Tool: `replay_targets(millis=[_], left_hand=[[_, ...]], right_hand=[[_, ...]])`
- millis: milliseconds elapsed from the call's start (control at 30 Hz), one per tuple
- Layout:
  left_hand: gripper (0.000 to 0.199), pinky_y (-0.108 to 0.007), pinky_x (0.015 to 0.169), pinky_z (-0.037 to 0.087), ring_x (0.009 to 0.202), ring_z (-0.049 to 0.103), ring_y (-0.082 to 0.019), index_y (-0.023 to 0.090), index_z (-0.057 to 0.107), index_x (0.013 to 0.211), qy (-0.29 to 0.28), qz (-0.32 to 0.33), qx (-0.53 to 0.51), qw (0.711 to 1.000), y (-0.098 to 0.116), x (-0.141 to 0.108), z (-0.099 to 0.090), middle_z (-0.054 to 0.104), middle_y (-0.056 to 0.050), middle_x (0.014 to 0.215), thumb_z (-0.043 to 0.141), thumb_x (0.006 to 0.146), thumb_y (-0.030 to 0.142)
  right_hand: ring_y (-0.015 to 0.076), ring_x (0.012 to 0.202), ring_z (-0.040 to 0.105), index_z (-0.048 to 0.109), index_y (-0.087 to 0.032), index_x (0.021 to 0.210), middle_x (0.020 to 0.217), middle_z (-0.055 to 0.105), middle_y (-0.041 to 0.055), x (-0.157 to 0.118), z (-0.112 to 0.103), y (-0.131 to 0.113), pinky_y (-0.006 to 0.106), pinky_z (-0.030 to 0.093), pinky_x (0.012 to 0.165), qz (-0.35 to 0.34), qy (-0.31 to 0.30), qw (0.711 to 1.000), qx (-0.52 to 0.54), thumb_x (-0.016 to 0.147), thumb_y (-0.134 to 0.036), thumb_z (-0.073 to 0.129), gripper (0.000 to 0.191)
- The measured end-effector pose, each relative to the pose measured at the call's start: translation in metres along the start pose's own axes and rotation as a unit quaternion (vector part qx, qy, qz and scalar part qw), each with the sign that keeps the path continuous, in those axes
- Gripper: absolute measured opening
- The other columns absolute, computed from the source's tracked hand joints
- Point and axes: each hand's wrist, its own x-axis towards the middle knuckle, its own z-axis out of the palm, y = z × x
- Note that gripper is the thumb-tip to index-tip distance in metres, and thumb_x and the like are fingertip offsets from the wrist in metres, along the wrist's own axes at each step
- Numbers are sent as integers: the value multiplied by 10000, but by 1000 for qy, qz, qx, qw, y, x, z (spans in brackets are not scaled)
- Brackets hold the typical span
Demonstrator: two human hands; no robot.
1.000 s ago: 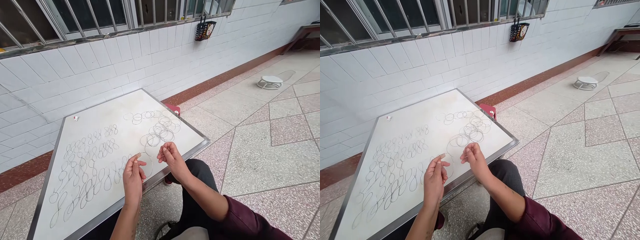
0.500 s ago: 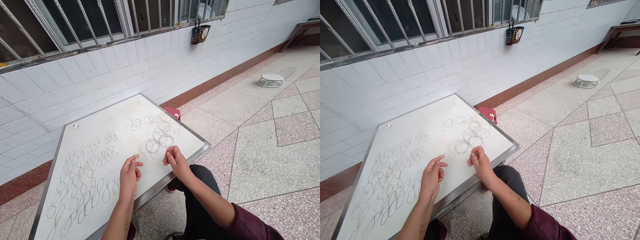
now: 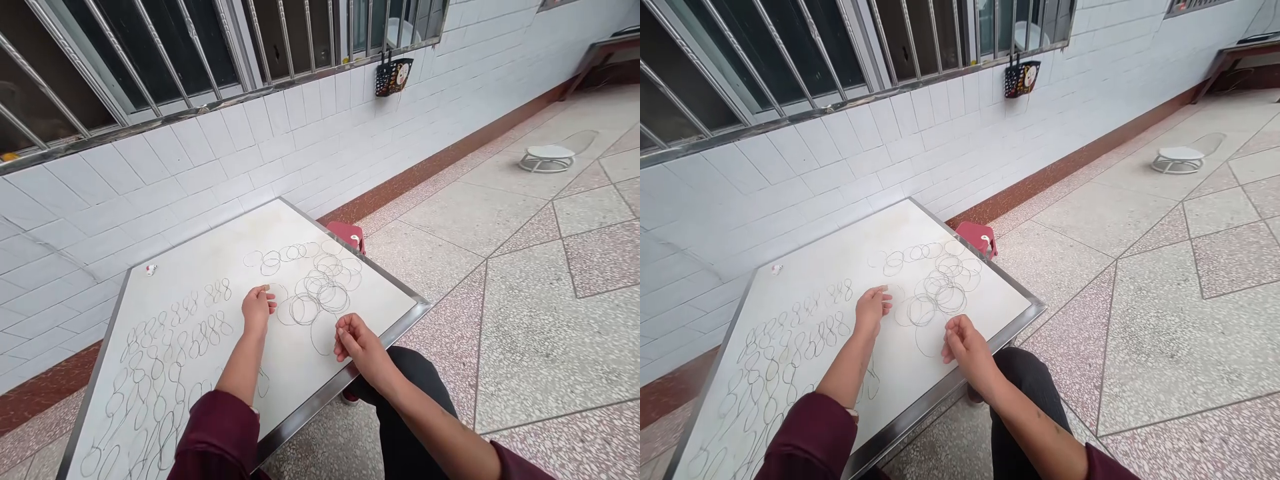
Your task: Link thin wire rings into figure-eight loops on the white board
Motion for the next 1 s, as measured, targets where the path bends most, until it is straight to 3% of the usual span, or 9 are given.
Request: replay_targets(millis=[200,333,433,500,600,700,833,1000], left_hand=[[344,-438,843,555,1011,642,-231,170,588,1231,-28,3,53,998,0,34,24,619,-100,1224,610,931,336],[362,-494,943,496,1146,582,-271,180,590,1244,-18,36,84,996,9,26,18,561,-114,1336,636,909,308],[334,-431,953,473,1166,575,-286,199,661,1180,-37,61,71,995,16,-11,-1,580,-131,1343,668,866,310],[310,-391,864,509,1057,639,-279,209,722,1086,-83,65,48,993,14,-49,-15,682,-127,1185,623,876,414],[450,-380,825,523,929,678,-257,167,747,1044,-145,47,-45,987,-1,-107,-33,739,-139,996,606,850,548],[408,-355,825,512,812,654,-203,171,766,995,-112,28,-147,982,-18,-149,-44,736,-94,855,736,757,502],[376,-330,777,503,726,602,-167,175,777,950,-74,13,-203,976,-27,-180,-59,681,-43,722,779,721,473],[388,-314,730,492,730,588,-171,175,773,980,-75,9,-222,972,-34,-206,-86,681,-57,761,770,737,478]], right_hand=[[157,589,616,495,-225,985,717,620,-28,9,4,-2,354,509,673,7,-8,999,-41,942,-348,482,130],[156,566,624,502,-227,991,710,627,-34,14,9,-6,340,504,653,2,-6,999,-51,924,-330,500,123],[147,548,623,497,-228,989,730,627,-35,12,13,-11,333,501,642,-4,-2,998,-61,923,-316,493,110],[144,544,624,489,-230,993,740,626,-34,7,16,-16,332,501,638,-13,-3,997,-72,930,-304,475,98],[145,532,621,481,-233,997,711,616,-40,-2,25,-22,329,499,626,-28,-14,995,-91,937,-300,465,91],[141,535,603,493,-238,1001,732,607,-33,-16,37,-26,312,499,585,-38,-38,994,-101,932,-316,485,104],[165,676,599,577,-256,1097,854,620,17,-36,53,-29,312,505,605,-116,-63,981,-143,922,-327,532,194],[195,794,575,662,-318,1179,903,599,48,-58,70,-36,353,506,720,-246,-75,950,-179,956,-304,523,263]])
